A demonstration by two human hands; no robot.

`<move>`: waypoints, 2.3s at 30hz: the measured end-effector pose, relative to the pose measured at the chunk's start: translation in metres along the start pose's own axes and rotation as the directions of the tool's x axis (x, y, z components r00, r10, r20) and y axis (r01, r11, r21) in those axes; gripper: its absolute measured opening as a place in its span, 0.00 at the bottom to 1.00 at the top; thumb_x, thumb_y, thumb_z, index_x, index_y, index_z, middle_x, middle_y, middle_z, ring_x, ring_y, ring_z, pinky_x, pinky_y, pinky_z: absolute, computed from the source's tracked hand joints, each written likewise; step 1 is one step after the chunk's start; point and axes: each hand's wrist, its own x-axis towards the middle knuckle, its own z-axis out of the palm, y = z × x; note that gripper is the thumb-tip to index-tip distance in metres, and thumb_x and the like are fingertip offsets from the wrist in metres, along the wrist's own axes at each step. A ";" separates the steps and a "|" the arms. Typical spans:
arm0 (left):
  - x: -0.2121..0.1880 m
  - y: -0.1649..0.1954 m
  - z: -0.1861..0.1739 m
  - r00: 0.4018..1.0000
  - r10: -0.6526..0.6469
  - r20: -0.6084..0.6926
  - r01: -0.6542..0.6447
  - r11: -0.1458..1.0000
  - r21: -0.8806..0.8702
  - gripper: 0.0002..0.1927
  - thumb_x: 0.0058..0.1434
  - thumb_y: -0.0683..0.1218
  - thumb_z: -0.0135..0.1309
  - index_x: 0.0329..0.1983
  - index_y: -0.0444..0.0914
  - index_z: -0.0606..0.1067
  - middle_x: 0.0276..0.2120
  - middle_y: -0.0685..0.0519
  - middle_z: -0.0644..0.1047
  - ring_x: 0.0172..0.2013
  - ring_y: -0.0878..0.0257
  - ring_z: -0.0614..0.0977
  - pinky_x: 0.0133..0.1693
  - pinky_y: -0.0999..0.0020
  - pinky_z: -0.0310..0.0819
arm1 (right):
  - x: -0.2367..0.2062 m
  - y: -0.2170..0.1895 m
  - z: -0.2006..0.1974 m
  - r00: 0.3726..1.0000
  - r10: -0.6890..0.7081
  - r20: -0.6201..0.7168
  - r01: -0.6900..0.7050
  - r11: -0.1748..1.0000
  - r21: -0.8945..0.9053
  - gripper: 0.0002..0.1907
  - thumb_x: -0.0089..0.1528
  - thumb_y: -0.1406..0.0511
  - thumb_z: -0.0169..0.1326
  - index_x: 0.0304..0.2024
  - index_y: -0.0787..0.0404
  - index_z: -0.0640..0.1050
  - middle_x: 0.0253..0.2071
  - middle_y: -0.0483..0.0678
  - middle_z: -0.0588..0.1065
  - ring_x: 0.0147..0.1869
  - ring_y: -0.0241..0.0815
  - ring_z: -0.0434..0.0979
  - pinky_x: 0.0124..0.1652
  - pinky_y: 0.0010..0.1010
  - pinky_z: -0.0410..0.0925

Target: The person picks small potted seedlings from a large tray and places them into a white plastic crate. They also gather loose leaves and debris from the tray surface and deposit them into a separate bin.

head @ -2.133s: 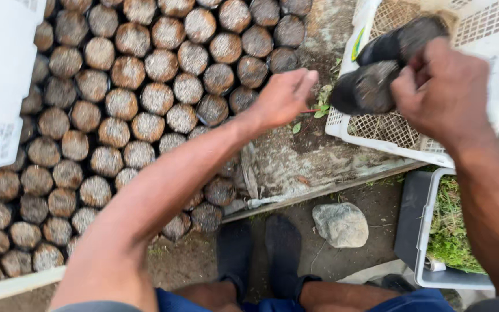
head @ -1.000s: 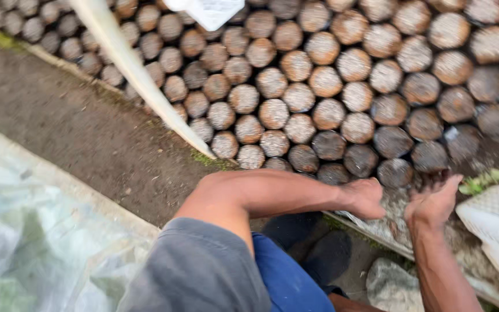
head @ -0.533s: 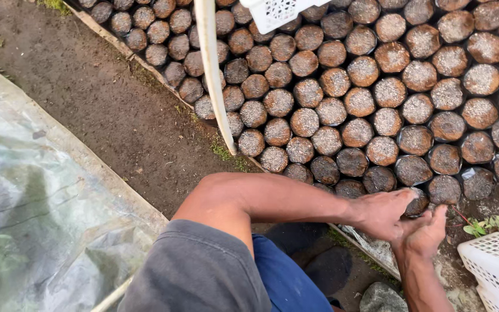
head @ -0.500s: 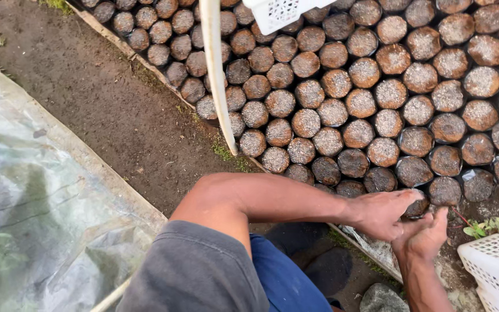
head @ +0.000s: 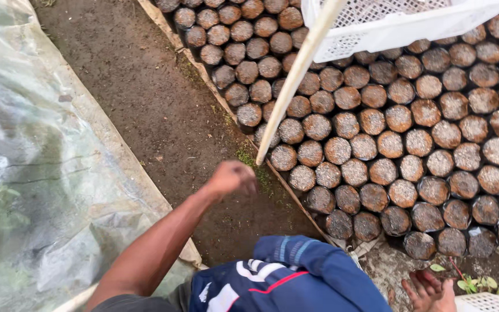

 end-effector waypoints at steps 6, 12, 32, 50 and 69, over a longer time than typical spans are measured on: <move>0.094 0.012 -0.041 0.780 0.044 -0.624 -0.169 0.975 -0.142 0.24 0.63 0.60 0.61 0.35 0.32 0.77 0.31 0.50 0.78 0.31 0.63 0.80 0.32 0.62 0.82 | -0.013 -0.024 0.017 1.000 -0.004 0.014 0.006 0.985 -0.173 0.38 0.76 0.47 0.22 0.68 0.76 0.56 0.72 0.68 0.57 0.80 0.60 0.54 0.68 0.57 0.60; 0.105 0.024 -0.028 0.657 0.371 -0.657 -0.235 0.928 0.290 0.17 0.61 0.53 0.58 0.31 0.31 0.79 0.29 0.43 0.83 0.30 0.57 0.84 0.38 0.58 0.79 | -0.026 -0.042 0.015 0.997 -0.003 -0.082 -0.017 0.971 -0.240 0.34 0.77 0.52 0.21 0.69 0.75 0.58 0.72 0.66 0.60 0.80 0.57 0.59 0.68 0.52 0.62; 0.046 0.005 -0.029 0.644 0.632 -0.431 -0.602 0.766 0.226 0.09 0.73 0.37 0.51 0.40 0.22 0.74 0.41 0.50 0.78 0.39 0.64 0.79 0.44 0.65 0.82 | -0.037 0.035 -0.057 0.921 -0.370 0.124 0.384 0.916 -0.119 0.23 0.73 0.58 0.45 0.61 0.71 0.73 0.60 0.56 0.73 0.65 0.48 0.72 0.58 0.43 0.72; -0.045 0.107 -0.040 0.679 0.690 -0.252 -0.442 0.658 0.610 0.09 0.70 0.41 0.56 0.35 0.31 0.74 0.28 0.57 0.72 0.32 0.72 0.70 0.34 0.75 0.67 | -0.126 0.036 0.069 0.800 -0.196 0.566 0.415 0.863 -0.289 0.16 0.65 0.65 0.53 0.52 0.68 0.77 0.45 0.54 0.82 0.48 0.43 0.84 0.47 0.35 0.76; -0.083 0.126 0.099 0.885 0.268 0.380 -0.434 0.768 0.471 0.08 0.66 0.42 0.54 0.32 0.32 0.74 0.21 0.48 0.73 0.23 0.67 0.71 0.27 0.65 0.72 | -0.153 -0.004 0.093 0.624 -0.304 0.720 0.715 0.594 -0.369 0.24 0.59 0.67 0.64 0.57 0.65 0.74 0.48 0.53 0.81 0.47 0.39 0.85 0.47 0.32 0.77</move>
